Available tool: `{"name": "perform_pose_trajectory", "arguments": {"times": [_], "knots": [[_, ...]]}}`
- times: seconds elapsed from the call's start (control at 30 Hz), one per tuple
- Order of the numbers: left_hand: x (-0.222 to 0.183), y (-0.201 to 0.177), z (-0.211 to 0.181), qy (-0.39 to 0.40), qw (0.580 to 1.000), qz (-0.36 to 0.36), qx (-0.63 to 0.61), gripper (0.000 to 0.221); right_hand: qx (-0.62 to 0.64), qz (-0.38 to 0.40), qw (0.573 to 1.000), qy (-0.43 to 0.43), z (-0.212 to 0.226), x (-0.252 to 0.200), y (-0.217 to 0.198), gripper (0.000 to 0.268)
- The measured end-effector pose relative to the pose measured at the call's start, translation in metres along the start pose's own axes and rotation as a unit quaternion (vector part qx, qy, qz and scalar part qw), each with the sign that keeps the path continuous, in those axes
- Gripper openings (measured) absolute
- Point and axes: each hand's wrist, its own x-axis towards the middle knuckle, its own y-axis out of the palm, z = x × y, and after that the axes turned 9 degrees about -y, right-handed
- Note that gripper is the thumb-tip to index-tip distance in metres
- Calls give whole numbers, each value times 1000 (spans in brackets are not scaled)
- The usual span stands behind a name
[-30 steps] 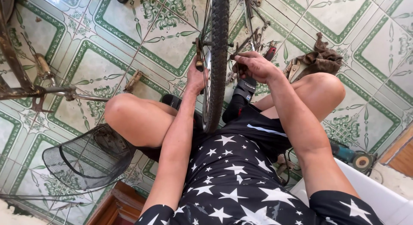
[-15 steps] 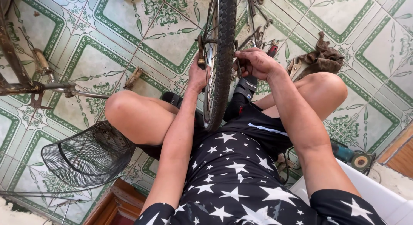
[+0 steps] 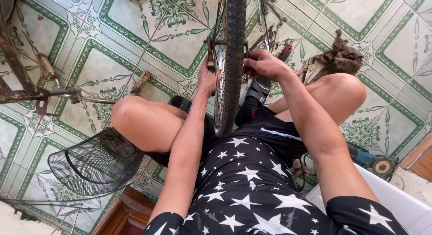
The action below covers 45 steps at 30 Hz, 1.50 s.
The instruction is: The person works on a bicycle wheel by hand and using a small tool, turning the wheel and manipulating spokes and the rim while seated on the floor.
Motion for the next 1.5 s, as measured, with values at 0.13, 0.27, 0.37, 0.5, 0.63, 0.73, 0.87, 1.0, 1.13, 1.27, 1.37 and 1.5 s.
{"name": "perform_pose_trajectory", "arguments": {"times": [0.13,0.27,0.37,0.5,0.63,0.73,0.87,1.0,1.13,1.27,1.37,1.5], "knots": [[-5,-1,-8,-64,997,26,-20,55,-263,-61,955,-119,-16,13,-1,21],[2,-1,4,-45,999,16,-3,52,-363,-94,905,-200,-24,26,-3,24],[8,2,15,21,999,3,-39,52,-323,-94,918,-212,-27,29,-5,20],[-1,-3,1,-29,995,36,-83,56,-431,-149,797,-396,-21,43,-15,36],[-5,-9,-15,-71,992,38,-100,65,-505,-140,759,-385,-2,47,-22,36],[1,-9,-2,-81,965,83,-236,51,-534,-156,725,-405,1,49,-24,37],[18,-7,28,-115,900,144,-395,26,-543,-156,724,-396,-15,54,-26,40],[19,-5,36,-96,892,159,-412,23,-474,-165,814,-293,-33,57,-29,34],[7,-9,5,-67,975,72,-199,40,-317,-92,934,-138,-37,36,-31,36],[-11,-7,-13,-65,995,37,-64,63,-182,-33,982,34,-8,0,-24,34],[0,0,3,-7,997,22,-78,54,-22,-48,998,30,15,-22,-16,32],[14,5,29,-1,997,20,-76,59,98,-48,993,43,22,-28,-11,31]]}}
